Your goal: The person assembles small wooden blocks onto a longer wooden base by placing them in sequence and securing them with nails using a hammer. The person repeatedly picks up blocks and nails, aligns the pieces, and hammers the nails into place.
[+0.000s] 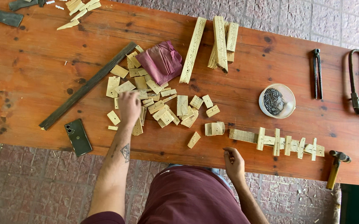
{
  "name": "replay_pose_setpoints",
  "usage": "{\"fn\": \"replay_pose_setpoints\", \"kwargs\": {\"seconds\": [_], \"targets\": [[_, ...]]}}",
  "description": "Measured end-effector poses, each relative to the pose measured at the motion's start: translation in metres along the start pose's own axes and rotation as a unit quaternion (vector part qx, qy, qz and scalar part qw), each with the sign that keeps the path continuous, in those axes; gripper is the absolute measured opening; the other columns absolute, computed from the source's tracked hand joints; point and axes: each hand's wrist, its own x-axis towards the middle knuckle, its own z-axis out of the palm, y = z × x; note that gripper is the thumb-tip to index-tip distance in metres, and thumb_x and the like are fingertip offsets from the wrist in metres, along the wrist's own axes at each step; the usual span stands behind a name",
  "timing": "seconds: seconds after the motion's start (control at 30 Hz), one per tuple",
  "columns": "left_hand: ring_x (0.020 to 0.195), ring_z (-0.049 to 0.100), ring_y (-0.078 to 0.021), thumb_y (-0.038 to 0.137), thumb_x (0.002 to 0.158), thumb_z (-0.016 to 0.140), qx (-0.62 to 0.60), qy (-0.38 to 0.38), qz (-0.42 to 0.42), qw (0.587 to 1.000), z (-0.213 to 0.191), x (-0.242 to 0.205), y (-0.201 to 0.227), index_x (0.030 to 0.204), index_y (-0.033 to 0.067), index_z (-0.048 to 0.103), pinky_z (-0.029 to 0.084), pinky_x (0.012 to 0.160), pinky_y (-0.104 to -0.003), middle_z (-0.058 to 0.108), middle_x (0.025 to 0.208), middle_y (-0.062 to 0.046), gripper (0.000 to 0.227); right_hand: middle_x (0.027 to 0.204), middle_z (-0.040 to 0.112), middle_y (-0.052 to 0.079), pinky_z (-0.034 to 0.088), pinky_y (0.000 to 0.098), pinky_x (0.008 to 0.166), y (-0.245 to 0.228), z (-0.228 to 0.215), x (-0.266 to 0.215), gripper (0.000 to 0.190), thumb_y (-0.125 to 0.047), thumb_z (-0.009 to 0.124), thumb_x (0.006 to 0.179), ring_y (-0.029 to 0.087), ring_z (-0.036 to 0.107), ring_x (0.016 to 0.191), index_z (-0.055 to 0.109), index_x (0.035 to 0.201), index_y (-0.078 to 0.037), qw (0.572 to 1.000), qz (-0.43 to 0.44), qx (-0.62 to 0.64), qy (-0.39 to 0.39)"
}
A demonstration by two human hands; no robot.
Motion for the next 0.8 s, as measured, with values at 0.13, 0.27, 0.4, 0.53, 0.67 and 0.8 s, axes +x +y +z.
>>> {"fn": "replay_pose_setpoints", "kwargs": {"seconds": [0.13,0.27,0.4,0.53,0.67,0.8], "targets": [[0.119,0.07,-0.036,0.022,0.104,0.084,-0.071,-0.052,0.114,0.99,0.001,-0.02,0.043,0.116,0.0185,0.089,0.06,0.096,-0.052,0.074,0.117,-0.01,0.013,0.1,0.081,0.019,0.067,0.0426,0.071,0.003,0.003,0.007,0.019,-0.016,0.076,0.114,0.031,0.078,0.081,0.089,0.128,-0.016,1.0,-0.006,-0.01,-0.008],[0.129,0.071,-0.0389,0.034,0.107,0.086,-0.092,-0.156,0.075,0.981,0.018,-0.043,0.048,0.137,0.0151,0.084,0.061,0.106,-0.053,0.073,0.133,-0.015,0.036,0.101,0.081,0.018,0.067,0.0453,0.073,-0.004,0.001,0.01,0.02,-0.015,0.074,0.115,0.03,0.077,0.083,0.087,0.13,-0.015,1.0,-0.012,-0.014,-0.016],[0.12,0.079,-0.0394,0.022,0.119,0.072,-0.182,-0.151,0.008,0.972,0.005,-0.042,0.043,0.136,0.0143,0.082,0.063,0.109,-0.051,0.08,0.122,-0.018,0.02,0.101,0.081,0.017,0.067,0.0455,0.076,-0.005,-0.002,0.008,0.019,-0.017,0.074,0.115,0.029,0.078,0.087,0.087,0.129,-0.015,0.999,-0.027,-0.016,-0.015],[0.11,0.08,-0.0456,0.005,0.118,0.07,-0.144,-0.028,-0.04,0.988,-0.027,-0.027,0.041,0.133,0.0089,0.077,0.064,0.098,-0.059,0.079,0.114,-0.022,0.017,0.102,0.082,0.02,0.067,0.0465,0.079,-0.01,-0.003,0.008,0.019,-0.015,0.074,0.116,0.034,0.078,0.09,0.087,0.128,-0.011,0.999,-0.043,-0.026,-0.017],[0.103,0.078,-0.0338,0.028,0.112,0.082,-0.089,0.052,-0.002,0.995,0.002,-0.036,0.044,0.122,0.0134,0.078,0.065,0.09,-0.046,0.076,0.107,-0.012,0.018,0.103,0.082,0.019,0.068,0.0458,0.078,-0.008,-0.001,0.007,0.02,-0.014,0.072,0.117,0.032,0.079,0.093,0.087,0.13,-0.012,0.999,-0.034,-0.014,-0.025],[0.135,0.067,-0.0485,0.066,0.08,0.099,-0.078,-0.082,0.091,0.989,0.008,-0.066,0.09,0.159,0.0059,0.069,0.063,0.103,-0.067,0.07,0.144,-0.026,0.104,0.103,0.082,0.018,0.068,0.0446,0.078,-0.006,0.002,0.006,0.019,-0.016,0.072,0.116,0.031,0.08,0.095,0.086,0.128,-0.014,0.999,-0.037,-0.012,-0.025]]}}
